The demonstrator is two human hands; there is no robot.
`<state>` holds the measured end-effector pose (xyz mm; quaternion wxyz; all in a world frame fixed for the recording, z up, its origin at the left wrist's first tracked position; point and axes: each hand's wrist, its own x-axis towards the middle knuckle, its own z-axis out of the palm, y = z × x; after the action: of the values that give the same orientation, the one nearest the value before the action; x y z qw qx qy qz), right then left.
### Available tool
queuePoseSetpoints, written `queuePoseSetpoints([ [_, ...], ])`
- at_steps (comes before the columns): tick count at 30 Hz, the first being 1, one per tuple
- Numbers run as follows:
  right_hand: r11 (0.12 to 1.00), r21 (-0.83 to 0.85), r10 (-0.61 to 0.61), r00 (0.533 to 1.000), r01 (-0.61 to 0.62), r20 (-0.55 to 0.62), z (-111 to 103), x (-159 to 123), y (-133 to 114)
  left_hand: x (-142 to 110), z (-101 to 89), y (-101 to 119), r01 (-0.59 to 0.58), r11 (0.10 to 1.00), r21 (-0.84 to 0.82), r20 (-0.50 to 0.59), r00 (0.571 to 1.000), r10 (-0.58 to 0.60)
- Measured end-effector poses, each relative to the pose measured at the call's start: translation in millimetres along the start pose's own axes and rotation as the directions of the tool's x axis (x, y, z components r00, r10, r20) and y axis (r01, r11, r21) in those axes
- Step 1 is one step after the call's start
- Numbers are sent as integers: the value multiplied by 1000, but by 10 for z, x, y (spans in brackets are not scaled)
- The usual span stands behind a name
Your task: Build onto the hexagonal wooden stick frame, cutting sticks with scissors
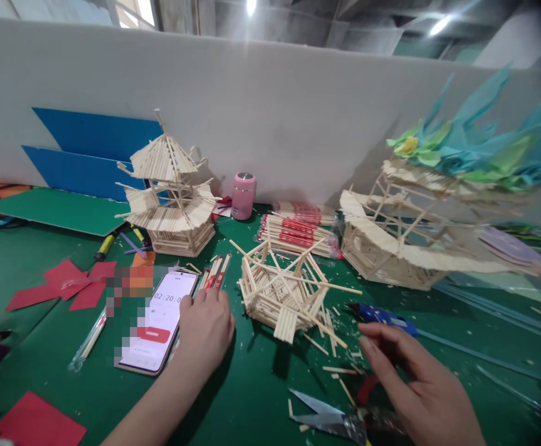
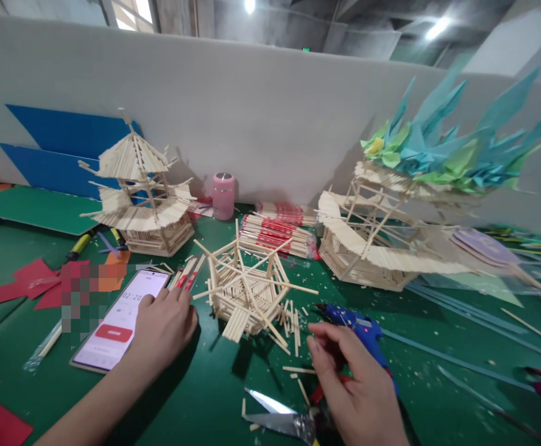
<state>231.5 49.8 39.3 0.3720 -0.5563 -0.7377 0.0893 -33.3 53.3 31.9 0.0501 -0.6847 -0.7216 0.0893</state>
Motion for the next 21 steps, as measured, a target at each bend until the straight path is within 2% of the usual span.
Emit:
queuePoseSetpoints([
  [3,999,34,-13,1000,13,8,9,-30,-14,91,43,-56,32,999,22,-1,999,-32],
  [6,998,55,7,1000,-8,1,17,-48,-51,168,50,-82,9,1000,11,29,1000,-10],
  [12,995,97,22,999,-24,26,21,-85,-83,157,16,7,-23,995,-99,46,999,28],
  [16,995,101,-26,997,19,67,57,-133,-75,40,26,2,26,975,-223,14,1000,-24],
  [19,989,135,-66,995,55,79,109,-164,-133,-158,62,-133,81,929,-360,-61,992,-110],
  [21,983,171,-85,992,69,92,155,-179,-215,-354,94,-256,118,881,-458,-131,971,-198],
])
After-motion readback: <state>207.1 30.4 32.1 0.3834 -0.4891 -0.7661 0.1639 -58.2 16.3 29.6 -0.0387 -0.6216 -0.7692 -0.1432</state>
